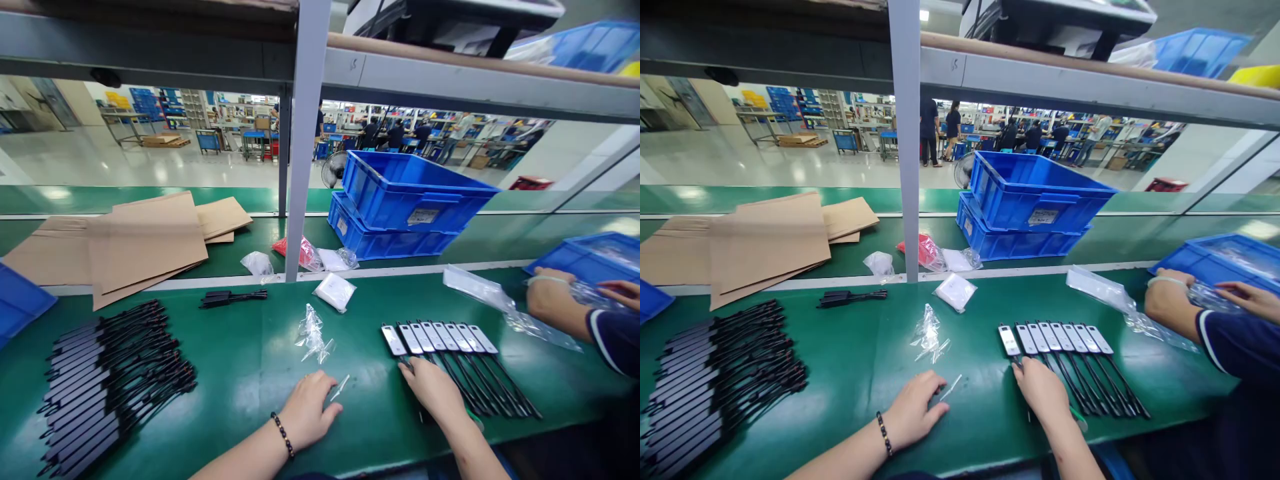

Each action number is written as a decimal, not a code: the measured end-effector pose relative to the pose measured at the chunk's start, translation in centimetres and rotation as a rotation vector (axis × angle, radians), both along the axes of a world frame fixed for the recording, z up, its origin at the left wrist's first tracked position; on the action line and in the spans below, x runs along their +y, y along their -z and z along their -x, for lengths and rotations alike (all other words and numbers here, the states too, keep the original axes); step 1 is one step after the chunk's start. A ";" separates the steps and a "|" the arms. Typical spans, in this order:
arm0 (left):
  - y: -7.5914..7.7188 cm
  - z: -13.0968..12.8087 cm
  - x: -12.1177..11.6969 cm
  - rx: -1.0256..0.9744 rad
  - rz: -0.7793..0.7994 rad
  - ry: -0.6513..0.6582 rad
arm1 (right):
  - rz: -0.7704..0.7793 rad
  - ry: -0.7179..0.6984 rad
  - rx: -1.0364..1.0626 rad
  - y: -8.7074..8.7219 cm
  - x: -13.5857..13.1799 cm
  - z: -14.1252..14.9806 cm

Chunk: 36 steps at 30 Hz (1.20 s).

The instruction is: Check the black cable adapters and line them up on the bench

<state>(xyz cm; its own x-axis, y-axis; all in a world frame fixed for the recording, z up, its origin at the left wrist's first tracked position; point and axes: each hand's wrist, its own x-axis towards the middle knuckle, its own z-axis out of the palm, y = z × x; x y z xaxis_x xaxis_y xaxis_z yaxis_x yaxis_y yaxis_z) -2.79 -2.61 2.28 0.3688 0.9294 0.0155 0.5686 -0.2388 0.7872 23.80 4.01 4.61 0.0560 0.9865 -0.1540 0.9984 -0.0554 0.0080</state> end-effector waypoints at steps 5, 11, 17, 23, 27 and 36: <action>0.6 -1.5 -0.3 0.348 -0.161 0.039 | 0.002 0.146 -0.011 0.1 0.0 -1.1; 0.3 -1.0 1.0 0.423 -0.237 -0.033 | -0.141 0.053 0.052 -0.5 -1.2 0.5; -1.4 2.2 5.4 0.628 -0.281 -0.228 | -0.252 -0.133 0.145 0.1 -2.8 3.2; -1.0 2.6 6.3 0.707 -0.291 -0.167 | -0.290 -0.268 0.225 0.7 -3.7 6.5; -1.8 4.2 6.0 0.619 -0.310 -0.249 | -0.242 -0.273 0.266 0.8 -3.8 7.4; -3.9 16.6 7.5 0.632 -0.210 -0.913 | -0.112 -0.236 0.350 0.7 -3.6 6.7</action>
